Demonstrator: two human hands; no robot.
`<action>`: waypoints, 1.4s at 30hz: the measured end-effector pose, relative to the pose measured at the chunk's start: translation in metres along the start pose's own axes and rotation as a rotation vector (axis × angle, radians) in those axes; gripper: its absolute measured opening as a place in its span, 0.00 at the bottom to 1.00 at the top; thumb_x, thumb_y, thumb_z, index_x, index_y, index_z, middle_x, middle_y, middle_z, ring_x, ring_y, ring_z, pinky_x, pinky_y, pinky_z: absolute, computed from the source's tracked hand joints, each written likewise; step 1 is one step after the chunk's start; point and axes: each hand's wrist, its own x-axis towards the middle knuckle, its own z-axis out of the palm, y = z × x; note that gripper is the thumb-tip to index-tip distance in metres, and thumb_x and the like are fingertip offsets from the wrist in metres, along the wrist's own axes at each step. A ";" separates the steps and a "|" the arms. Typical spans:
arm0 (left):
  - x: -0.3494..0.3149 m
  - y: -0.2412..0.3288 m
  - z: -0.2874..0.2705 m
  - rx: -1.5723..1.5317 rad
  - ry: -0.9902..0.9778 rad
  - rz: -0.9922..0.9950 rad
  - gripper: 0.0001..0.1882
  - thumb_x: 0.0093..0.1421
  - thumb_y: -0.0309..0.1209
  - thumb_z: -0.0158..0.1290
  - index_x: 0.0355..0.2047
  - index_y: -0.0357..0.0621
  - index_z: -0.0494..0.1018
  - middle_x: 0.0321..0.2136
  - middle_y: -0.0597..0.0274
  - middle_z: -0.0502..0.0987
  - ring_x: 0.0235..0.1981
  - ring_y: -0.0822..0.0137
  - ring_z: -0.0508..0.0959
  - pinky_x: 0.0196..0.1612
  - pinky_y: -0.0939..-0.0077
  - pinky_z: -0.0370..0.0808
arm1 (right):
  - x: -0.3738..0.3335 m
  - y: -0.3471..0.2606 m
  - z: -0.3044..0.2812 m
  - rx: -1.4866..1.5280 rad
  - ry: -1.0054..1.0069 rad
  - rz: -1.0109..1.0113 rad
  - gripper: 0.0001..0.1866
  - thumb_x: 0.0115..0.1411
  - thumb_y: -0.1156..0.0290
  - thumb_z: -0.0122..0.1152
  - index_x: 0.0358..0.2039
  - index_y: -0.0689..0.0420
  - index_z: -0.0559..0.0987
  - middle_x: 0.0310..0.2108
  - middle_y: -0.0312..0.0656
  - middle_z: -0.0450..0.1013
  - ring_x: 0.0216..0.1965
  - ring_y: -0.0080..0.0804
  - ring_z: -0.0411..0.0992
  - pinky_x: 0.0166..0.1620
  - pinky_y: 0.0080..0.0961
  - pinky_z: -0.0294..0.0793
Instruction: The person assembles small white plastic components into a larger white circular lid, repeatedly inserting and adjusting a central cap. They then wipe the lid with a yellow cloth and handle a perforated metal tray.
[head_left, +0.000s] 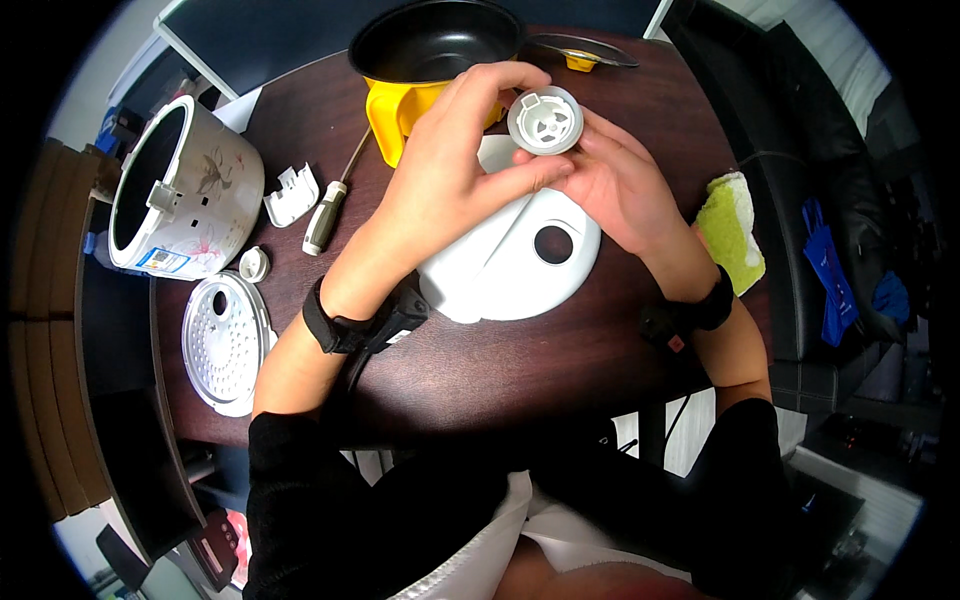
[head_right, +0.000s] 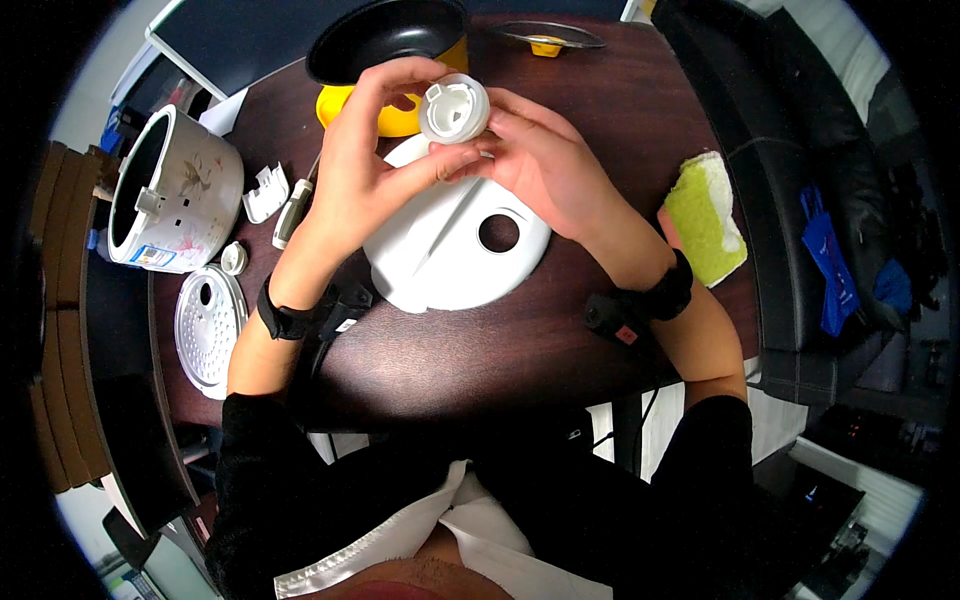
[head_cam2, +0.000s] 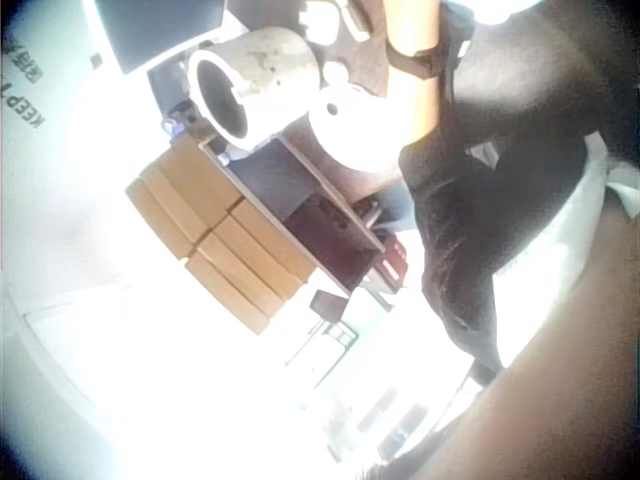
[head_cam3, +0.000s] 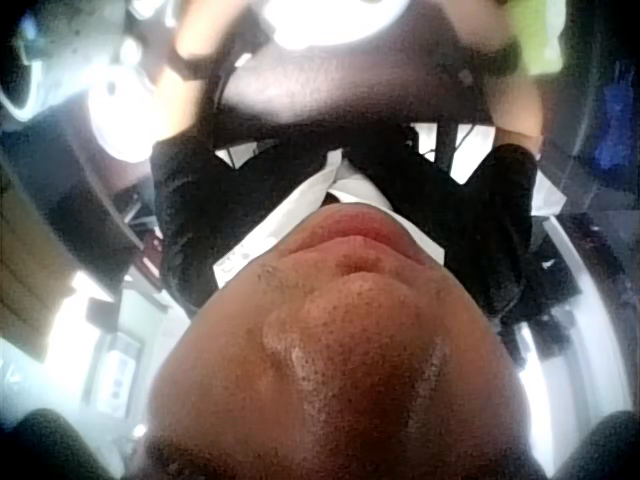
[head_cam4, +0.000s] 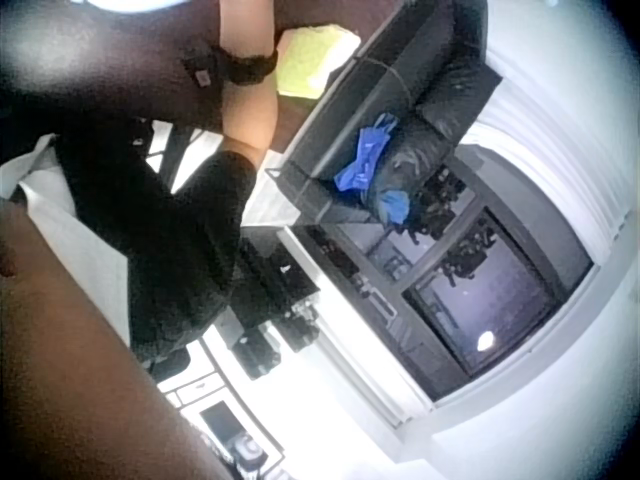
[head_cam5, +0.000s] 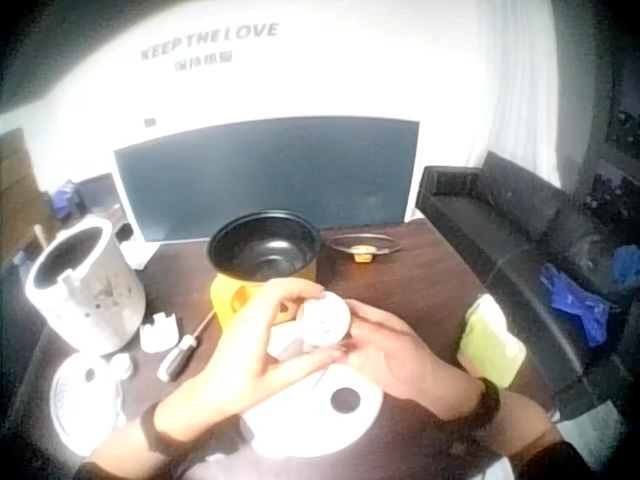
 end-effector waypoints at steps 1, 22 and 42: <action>-0.001 0.001 0.001 -0.006 0.022 -0.036 0.34 0.43 0.34 0.68 0.52 0.42 0.69 0.45 0.59 0.75 0.45 0.66 0.76 0.48 0.72 0.72 | 0.000 0.001 0.002 -0.011 0.009 -0.003 0.21 0.68 0.68 0.42 0.58 0.65 0.62 0.53 0.49 0.65 0.56 0.37 0.66 0.59 0.36 0.66; -0.004 0.000 -0.002 0.094 -0.154 -0.343 0.38 0.44 0.48 0.67 0.47 0.30 0.69 0.40 0.43 0.76 0.42 0.53 0.78 0.46 0.64 0.74 | -0.019 -0.015 -0.007 -0.331 0.200 -0.004 0.18 0.66 0.69 0.50 0.55 0.62 0.68 0.49 0.45 0.69 0.51 0.31 0.70 0.57 0.26 0.69; -0.010 0.013 0.007 -0.132 -0.051 -0.548 0.23 0.52 0.33 0.55 0.46 0.31 0.68 0.33 0.46 0.78 0.33 0.59 0.81 0.38 0.69 0.77 | -0.109 0.007 -0.008 -0.058 0.580 0.065 0.21 0.68 0.71 0.43 0.56 0.71 0.61 0.53 0.54 0.66 0.53 0.44 0.69 0.58 0.41 0.67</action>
